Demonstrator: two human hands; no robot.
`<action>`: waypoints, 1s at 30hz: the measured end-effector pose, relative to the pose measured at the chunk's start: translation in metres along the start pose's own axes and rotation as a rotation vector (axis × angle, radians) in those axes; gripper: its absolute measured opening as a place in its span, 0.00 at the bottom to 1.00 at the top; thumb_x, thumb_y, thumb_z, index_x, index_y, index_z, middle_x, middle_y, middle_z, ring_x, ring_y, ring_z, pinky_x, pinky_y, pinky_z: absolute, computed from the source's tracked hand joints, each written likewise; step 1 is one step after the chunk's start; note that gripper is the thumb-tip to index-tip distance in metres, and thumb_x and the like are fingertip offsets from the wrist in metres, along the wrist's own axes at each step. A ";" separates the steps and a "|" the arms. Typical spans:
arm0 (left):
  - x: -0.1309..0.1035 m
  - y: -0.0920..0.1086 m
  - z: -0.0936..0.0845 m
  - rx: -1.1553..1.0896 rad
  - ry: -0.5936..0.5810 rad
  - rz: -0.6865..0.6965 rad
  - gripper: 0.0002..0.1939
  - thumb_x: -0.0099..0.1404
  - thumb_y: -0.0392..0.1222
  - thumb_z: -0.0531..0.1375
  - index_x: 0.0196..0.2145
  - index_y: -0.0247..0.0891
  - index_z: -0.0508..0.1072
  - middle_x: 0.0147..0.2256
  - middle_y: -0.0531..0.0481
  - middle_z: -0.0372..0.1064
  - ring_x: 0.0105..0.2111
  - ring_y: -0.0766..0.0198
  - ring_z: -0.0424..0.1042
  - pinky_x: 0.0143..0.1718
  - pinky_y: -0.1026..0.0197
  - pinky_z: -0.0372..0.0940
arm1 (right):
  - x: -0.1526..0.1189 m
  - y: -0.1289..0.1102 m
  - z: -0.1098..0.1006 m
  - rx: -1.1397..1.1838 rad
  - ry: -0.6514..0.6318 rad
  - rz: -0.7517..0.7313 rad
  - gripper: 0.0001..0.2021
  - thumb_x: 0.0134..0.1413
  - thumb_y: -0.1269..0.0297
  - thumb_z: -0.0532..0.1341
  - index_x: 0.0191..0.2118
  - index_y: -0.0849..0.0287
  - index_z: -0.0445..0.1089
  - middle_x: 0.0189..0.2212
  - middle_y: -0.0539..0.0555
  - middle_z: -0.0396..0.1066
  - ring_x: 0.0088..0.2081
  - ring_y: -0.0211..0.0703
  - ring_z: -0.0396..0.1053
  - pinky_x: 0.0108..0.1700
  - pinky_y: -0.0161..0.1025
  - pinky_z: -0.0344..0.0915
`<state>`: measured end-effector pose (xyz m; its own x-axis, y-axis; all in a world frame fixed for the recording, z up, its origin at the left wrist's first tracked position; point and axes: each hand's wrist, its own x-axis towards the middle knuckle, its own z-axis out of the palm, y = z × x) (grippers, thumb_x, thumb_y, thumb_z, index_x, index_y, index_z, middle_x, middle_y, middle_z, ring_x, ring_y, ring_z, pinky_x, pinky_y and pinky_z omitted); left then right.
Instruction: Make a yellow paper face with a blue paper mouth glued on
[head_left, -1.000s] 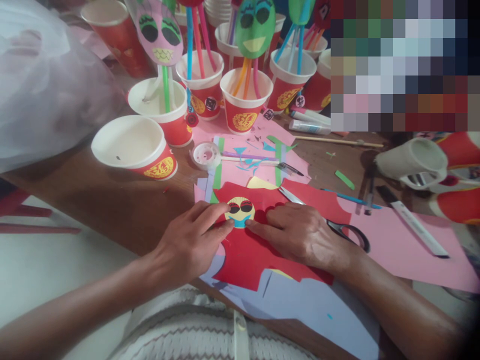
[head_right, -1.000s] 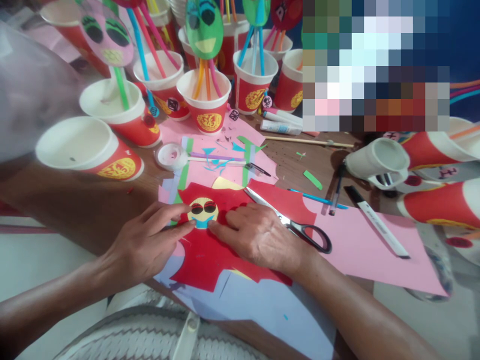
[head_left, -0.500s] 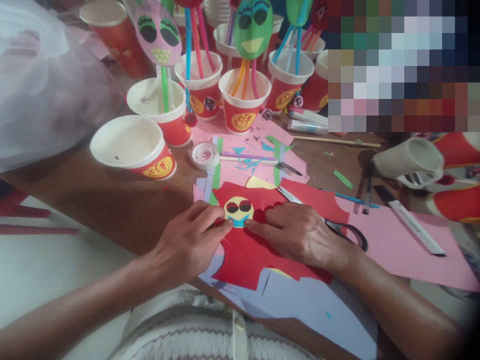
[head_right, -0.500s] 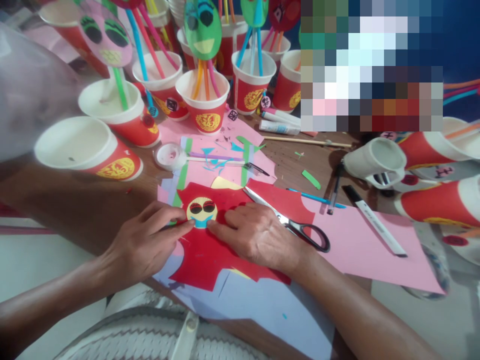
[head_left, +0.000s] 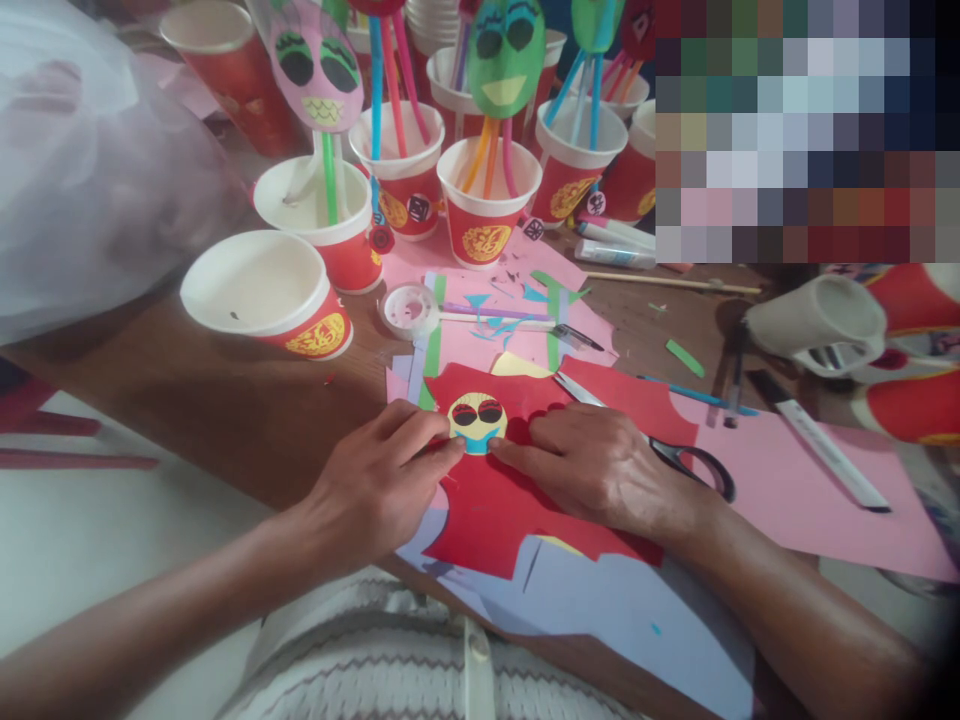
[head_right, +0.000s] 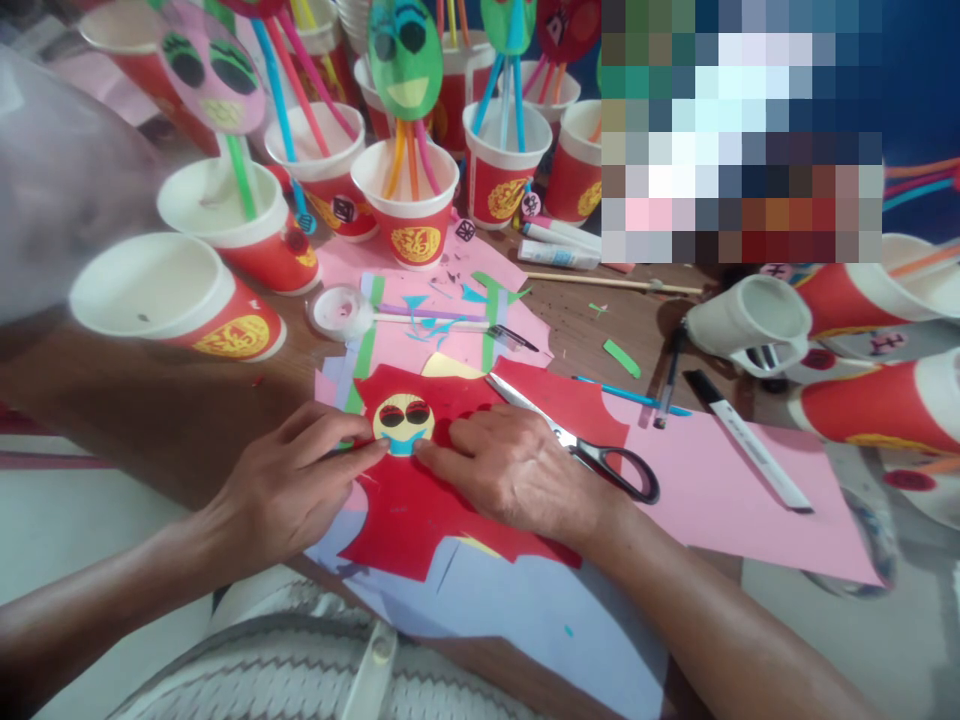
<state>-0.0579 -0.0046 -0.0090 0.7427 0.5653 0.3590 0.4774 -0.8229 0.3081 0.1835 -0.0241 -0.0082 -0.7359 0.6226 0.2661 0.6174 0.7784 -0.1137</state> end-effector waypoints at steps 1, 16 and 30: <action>0.000 0.000 0.000 0.001 -0.002 -0.001 0.11 0.60 0.26 0.53 0.38 0.31 0.72 0.36 0.44 0.69 0.35 0.60 0.65 0.31 0.60 0.68 | 0.000 0.000 0.000 0.002 0.000 0.002 0.09 0.59 0.71 0.55 0.42 0.58 0.71 0.20 0.47 0.59 0.24 0.37 0.56 0.27 0.38 0.47; -0.003 -0.003 -0.006 -0.208 0.066 -0.052 0.15 0.59 0.25 0.52 0.43 0.33 0.69 0.36 0.44 0.70 0.36 0.61 0.67 0.35 0.59 0.67 | 0.001 0.000 0.001 -0.010 0.012 0.004 0.08 0.60 0.70 0.55 0.40 0.57 0.71 0.20 0.47 0.59 0.24 0.36 0.55 0.26 0.39 0.45; 0.008 -0.009 -0.030 -0.310 0.233 -0.242 0.12 0.60 0.25 0.53 0.36 0.37 0.72 0.35 0.49 0.72 0.36 0.66 0.72 0.35 0.65 0.68 | 0.003 0.000 -0.001 0.081 0.005 0.036 0.10 0.59 0.69 0.55 0.42 0.58 0.72 0.20 0.48 0.61 0.24 0.36 0.58 0.27 0.37 0.51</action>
<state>-0.0701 0.0087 0.0176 0.4845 0.7664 0.4219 0.4346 -0.6294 0.6442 0.1815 -0.0222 -0.0063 -0.7123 0.6500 0.2650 0.6189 0.7596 -0.1999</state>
